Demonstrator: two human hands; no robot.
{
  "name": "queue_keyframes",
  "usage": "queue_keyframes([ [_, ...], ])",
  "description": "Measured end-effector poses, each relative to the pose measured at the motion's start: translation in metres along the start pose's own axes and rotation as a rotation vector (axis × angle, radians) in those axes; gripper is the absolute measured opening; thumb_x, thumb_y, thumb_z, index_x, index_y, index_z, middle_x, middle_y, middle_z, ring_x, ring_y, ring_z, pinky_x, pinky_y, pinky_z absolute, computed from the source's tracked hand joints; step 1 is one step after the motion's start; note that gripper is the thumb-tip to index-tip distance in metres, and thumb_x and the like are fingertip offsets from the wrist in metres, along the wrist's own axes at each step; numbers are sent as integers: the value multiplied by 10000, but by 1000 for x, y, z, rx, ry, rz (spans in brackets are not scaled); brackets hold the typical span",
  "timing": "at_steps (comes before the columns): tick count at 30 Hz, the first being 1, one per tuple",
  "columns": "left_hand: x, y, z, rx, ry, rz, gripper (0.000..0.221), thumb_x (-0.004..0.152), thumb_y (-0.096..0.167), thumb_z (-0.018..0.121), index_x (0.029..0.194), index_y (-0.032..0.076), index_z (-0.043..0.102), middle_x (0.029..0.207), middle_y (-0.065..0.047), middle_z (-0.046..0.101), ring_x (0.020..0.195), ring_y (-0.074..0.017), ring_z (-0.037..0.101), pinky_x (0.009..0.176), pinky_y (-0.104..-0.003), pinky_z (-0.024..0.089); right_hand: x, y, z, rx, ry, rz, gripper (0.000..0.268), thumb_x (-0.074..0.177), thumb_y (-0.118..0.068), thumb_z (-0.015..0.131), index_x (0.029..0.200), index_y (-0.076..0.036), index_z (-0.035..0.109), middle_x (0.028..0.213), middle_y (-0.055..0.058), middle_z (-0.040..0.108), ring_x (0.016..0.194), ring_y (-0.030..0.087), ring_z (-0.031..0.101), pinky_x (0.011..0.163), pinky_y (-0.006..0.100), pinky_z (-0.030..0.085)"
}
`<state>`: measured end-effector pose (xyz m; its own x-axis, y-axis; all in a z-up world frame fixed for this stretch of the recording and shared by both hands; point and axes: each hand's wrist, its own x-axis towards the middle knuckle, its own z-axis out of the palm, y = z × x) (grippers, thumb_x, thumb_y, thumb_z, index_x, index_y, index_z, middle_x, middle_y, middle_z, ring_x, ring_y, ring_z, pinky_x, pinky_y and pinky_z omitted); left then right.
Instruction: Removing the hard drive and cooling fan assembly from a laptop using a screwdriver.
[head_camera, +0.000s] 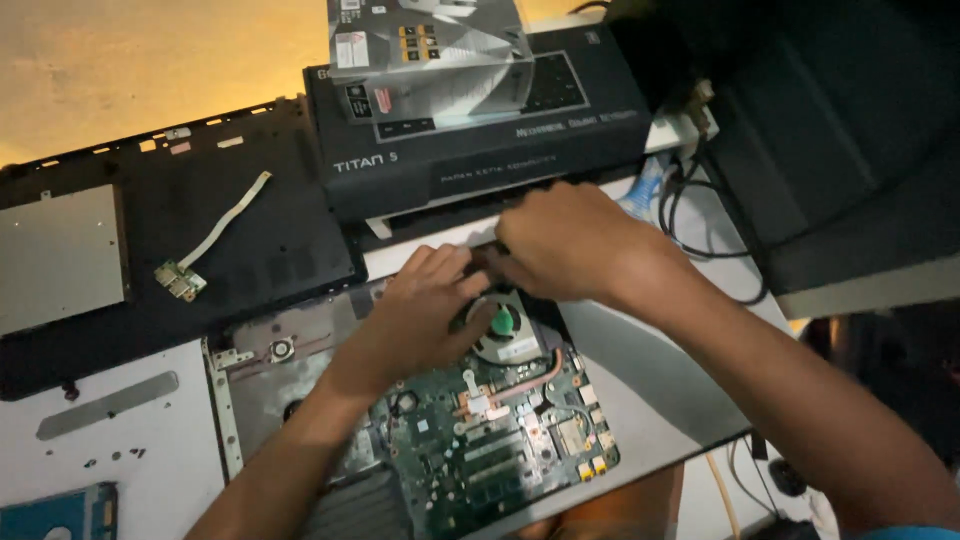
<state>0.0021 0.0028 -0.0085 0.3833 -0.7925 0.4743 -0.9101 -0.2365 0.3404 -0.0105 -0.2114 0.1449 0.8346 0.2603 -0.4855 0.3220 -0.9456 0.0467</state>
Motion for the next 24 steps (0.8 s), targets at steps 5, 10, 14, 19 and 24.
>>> queue_keyframes([
  [5, 4, 5, -12, -11, 38, 19, 284, 1148, 378, 711, 1172, 98, 755, 1047, -113, 576, 1025, -375, 639, 901, -487, 499, 4, -6, -5, 42, -12, -16, 403, 1102, -347, 641, 998, -63, 908, 934, 201, 886, 867, 466, 879, 774, 582, 693],
  [10, 1, 3, -10, -1, 30, 22, 297, 1166, 374, 724, 1246, 93, 774, 1149, -159, 644, 1116, -370, 672, 920, -482, 498, -9, -17, -29, 10, -138, -110, 329, 1134, -282, 656, 1193, -69, 899, 1091, 224, 889, 942, 474, 886, 819, 549, 716],
  [14, -2, 6, -3, -29, 64, 0, 388, 1162, 456, 732, 1250, 81, 778, 1122, -152, 637, 1082, -394, 662, 948, -505, 510, -11, -22, -33, 26, -97, -125, 253, 1116, -223, 720, 1213, -87, 911, 1115, 235, 897, 1004, 496, 890, 815, 591, 725],
  [19, -9, -8, 8, -44, 99, -7, 408, 1143, 492, 728, 1220, 92, 740, 1107, -138, 617, 1078, -392, 655, 930, -511, 504, -13, -18, -32, 37, -110, -93, 283, 1115, -312, 717, 1300, -190, 894, 1094, 158, 908, 914, 411, 906, 783, 508, 729],
  [24, -6, -6, 10, 17, 171, 33, 331, 1102, 418, 815, 1167, 95, 779, 1086, -111, 640, 1064, -342, 670, 926, -469, 518, -39, -12, -3, 179, 185, -121, 402, 1204, -306, 536, 1507, -147, 746, 1035, 260, 894, 844, 556, 862, 725, 667, 695],
])
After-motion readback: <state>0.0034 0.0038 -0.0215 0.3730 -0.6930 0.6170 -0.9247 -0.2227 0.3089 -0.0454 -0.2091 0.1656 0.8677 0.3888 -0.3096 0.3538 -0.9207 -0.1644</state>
